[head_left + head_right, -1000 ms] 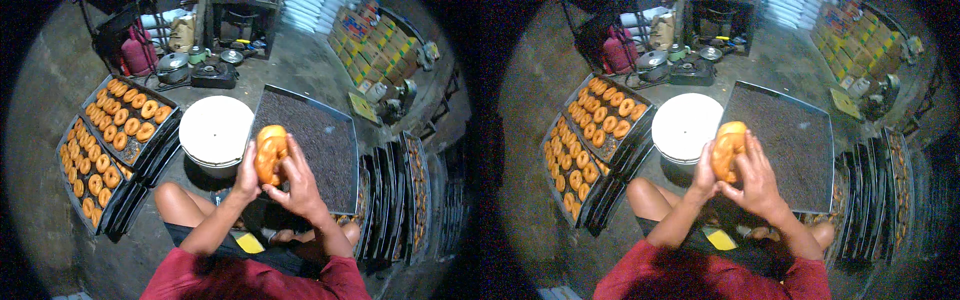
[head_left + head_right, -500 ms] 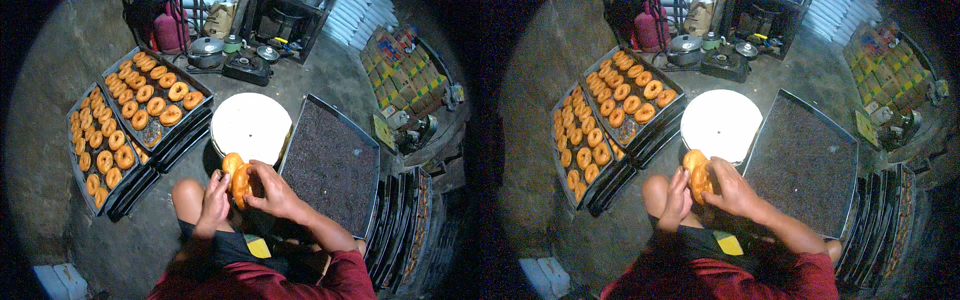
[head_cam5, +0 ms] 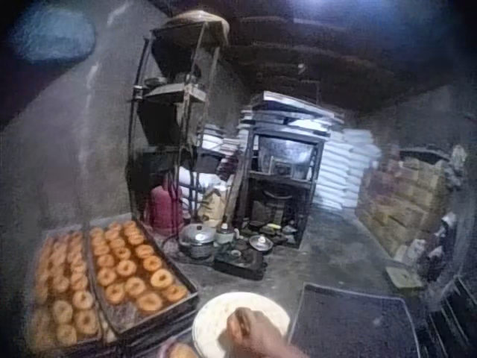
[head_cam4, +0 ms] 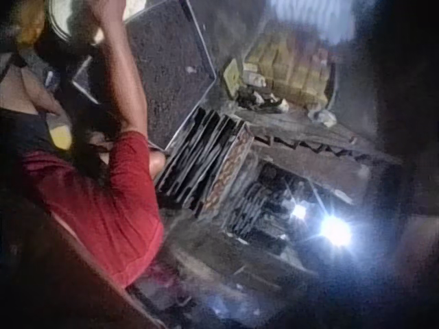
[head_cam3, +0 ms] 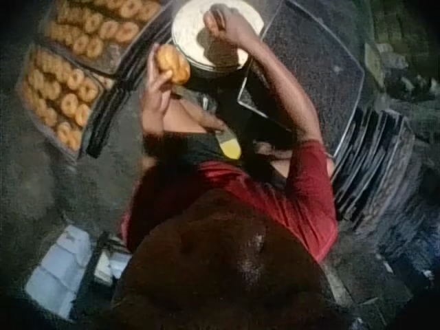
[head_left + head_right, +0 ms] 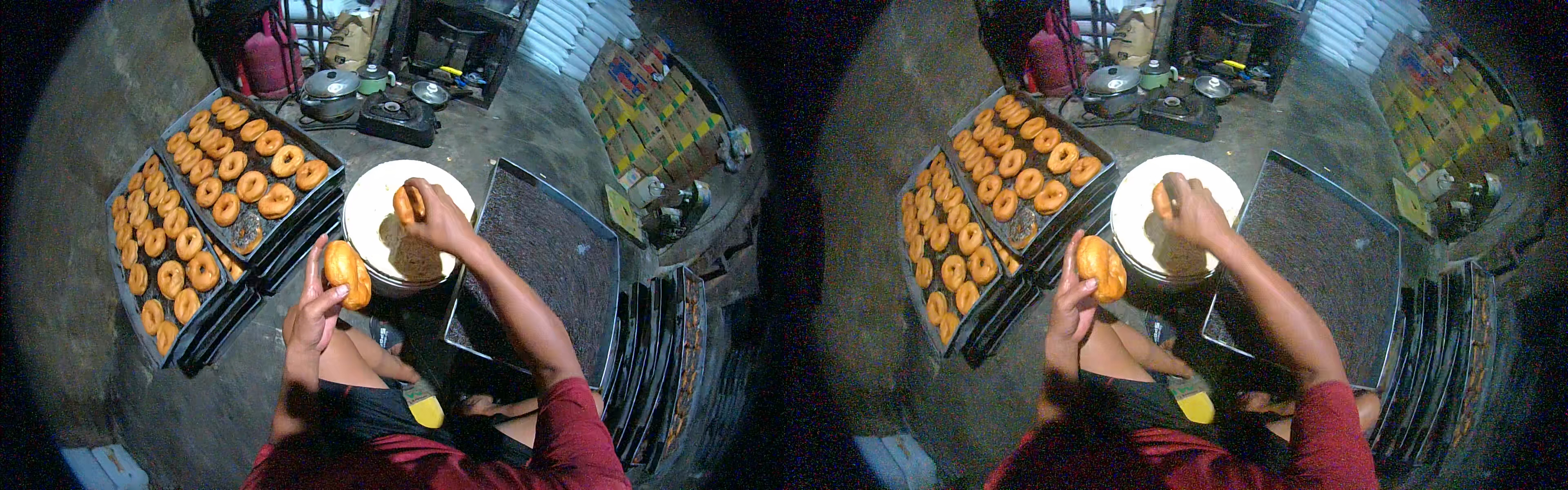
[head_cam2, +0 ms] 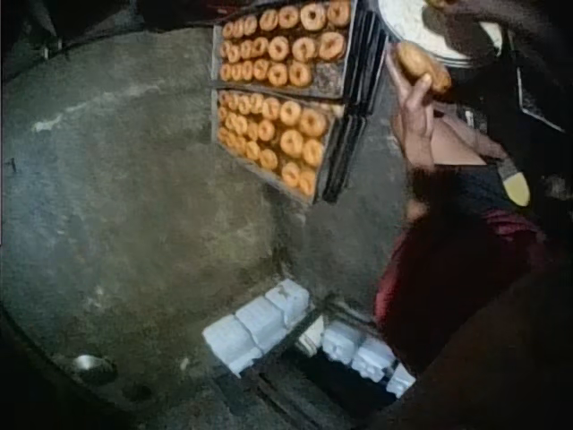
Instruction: The person repeatedly picks up plain donuts, splits them open, fills them with a white cream from a bucket, and then presses them into a tray of dark seeds. The filled donuts are placed onto metal trays.
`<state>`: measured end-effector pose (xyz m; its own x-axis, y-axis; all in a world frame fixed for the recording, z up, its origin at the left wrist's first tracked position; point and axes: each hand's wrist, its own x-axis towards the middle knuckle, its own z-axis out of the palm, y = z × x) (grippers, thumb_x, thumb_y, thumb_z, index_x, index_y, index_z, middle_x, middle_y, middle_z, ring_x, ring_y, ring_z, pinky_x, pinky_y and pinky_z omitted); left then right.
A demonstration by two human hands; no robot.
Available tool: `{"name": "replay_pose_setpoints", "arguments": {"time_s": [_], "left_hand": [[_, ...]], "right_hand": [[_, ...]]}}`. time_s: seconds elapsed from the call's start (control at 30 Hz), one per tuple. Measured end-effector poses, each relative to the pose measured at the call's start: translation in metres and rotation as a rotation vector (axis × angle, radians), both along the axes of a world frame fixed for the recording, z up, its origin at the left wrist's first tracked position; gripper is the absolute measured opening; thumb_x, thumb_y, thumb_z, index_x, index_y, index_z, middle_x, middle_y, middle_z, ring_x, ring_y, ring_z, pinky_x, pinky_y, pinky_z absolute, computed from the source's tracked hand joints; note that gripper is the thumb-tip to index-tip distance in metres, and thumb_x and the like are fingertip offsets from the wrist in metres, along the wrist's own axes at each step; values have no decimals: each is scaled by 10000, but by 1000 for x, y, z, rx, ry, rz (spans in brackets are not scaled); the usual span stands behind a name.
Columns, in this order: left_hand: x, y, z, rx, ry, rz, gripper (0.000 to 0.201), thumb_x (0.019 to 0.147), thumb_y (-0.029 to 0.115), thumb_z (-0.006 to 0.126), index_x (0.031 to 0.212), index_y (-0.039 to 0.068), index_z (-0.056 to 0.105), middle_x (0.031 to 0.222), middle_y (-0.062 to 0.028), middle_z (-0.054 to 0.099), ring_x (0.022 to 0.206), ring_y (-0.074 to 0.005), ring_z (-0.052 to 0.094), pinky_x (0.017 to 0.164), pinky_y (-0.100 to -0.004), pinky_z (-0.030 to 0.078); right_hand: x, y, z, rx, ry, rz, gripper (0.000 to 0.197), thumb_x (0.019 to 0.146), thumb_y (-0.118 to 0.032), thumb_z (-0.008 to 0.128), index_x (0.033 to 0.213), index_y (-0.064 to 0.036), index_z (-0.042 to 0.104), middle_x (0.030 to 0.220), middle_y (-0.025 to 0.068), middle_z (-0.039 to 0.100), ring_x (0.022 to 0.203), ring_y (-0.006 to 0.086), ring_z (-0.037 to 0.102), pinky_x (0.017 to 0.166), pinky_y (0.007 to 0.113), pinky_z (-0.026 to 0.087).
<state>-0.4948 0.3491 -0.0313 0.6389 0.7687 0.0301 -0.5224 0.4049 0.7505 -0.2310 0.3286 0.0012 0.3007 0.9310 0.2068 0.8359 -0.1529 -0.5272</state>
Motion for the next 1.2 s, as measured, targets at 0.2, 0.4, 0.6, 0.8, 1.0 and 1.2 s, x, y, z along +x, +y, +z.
{"name": "replay_pose_setpoints", "arguments": {"time_s": [0.2, 0.4, 0.6, 0.8, 1.0, 1.2], "left_hand": [[34, 43, 13, 524, 347, 18, 812, 715, 86, 724, 1453, 61, 385, 1382, -137, 446, 1325, -262, 410, 1139, -410, 317], [102, 94, 11, 1166, 903, 123, 730, 707, 199, 762, 1386, 100, 516, 1218, -223, 536, 1165, -384, 549, 979, -431, 489], [131, 114, -1, 1197, 1156, 212, 695, 719, 263, 761, 1374, 183, 540, 1208, -237, 545, 1101, -407, 584, 937, -470, 504], [106, 110, -1, 1101, 1043, 194, 764, 704, 340, 830, 1367, 95, 540, 1215, -269, 536, 1151, -422, 560, 994, -455, 462], [101, 113, -2, 1125, 1023, 186, 770, 714, 334, 811, 1400, 125, 531, 1204, -245, 556, 1120, -390, 583, 993, -435, 466], [161, 96, -21, 1470, 1212, 26, 578, 755, 274, 778, 1310, 232, 619, 1190, -234, 544, 1086, -437, 554, 928, -484, 500]], "right_hand": [[32, 33, -68, -410, -427, 73, 405, 809, -276, 687, 1178, -131, 603, 1121, 265, 585, 1005, 459, 600, 803, 527, 556], [72, 8, -33, -83, 395, -250, 540, 752, -237, 751, 1253, -111, 593, 1147, 255, 644, 1051, 377, 652, 892, 453, 531], [47, -7, -47, -130, -229, -149, 331, 771, -308, 720, 1031, -103, 731, 1088, 241, 642, 1002, 411, 643, 895, 484, 529], [2, 25, -75, -394, -533, -223, 333, 796, -321, 682, 1047, -110, 736, 1185, 89, 549, 1122, 277, 519, 769, 545, 484], [45, 18, -46, -80, 117, -315, 373, 830, -375, 694, 1016, -51, 714, 1030, 107, 680, 961, 268, 650, 865, 411, 492], [92, -59, -12, 351, 1443, 117, 495, 986, -372, 594, 1315, -6, 545, 1341, 128, 555, 1256, 248, 526, 978, 449, 514]]}}
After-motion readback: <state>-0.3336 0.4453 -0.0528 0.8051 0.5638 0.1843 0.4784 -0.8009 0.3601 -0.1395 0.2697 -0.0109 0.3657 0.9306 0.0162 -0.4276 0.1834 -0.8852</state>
